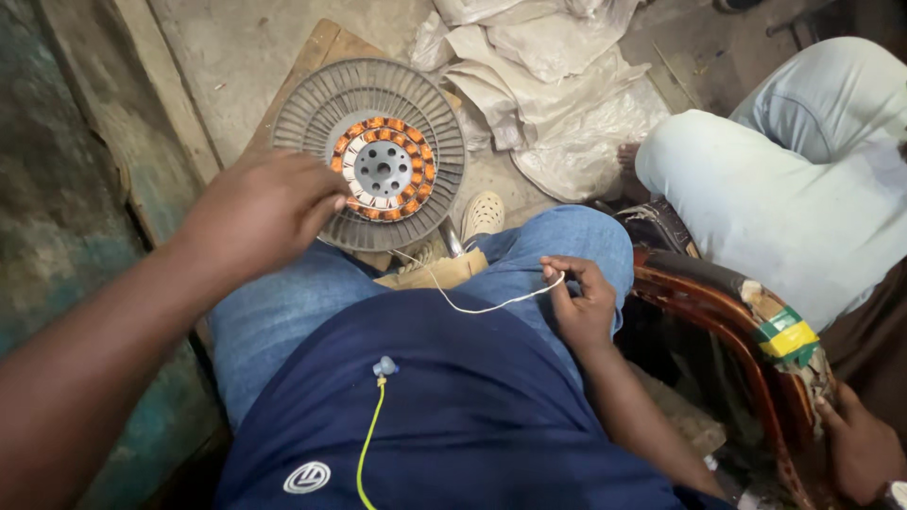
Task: The person winds white wire around the slots of a motor stator core, threading the wire through the slots and pulling it taut. The person repeatedly inserts and pulls the wire to secure it within the stator.
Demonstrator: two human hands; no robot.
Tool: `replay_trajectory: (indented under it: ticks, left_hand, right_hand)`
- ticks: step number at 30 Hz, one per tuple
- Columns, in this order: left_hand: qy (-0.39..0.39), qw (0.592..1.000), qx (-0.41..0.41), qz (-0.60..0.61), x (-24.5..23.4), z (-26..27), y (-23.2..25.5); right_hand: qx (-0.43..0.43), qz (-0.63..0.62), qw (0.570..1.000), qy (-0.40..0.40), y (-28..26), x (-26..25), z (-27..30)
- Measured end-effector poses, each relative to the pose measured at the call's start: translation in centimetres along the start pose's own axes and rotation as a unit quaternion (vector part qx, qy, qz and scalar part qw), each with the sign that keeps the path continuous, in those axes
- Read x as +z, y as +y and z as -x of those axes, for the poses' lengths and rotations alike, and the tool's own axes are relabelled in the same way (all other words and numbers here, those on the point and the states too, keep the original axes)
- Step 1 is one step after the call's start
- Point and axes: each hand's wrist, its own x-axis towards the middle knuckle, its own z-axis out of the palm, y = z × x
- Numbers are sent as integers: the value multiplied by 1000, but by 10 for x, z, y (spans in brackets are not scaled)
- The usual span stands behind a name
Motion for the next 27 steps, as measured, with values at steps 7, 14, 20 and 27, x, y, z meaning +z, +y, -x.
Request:
replay_trajectory:
  ticks: [7,14,20,27]
  left_hand:
    - [80,995,51,20,43,-34,-26]
    - [-48,996,79,4,43,-34,-27]
    - [-49,986,158,-29,52,-30,-29]
    - [-33,993,116,-13,74,-22,-32]
  right_hand:
    - [49,-24,998,15,-4,2,-9]
    - [31,-34,999,2,-5,3,-13]
    - [9,9,1000,-19,-11,7,-11]
    - [15,17,1000,-18,-14,9,-6]
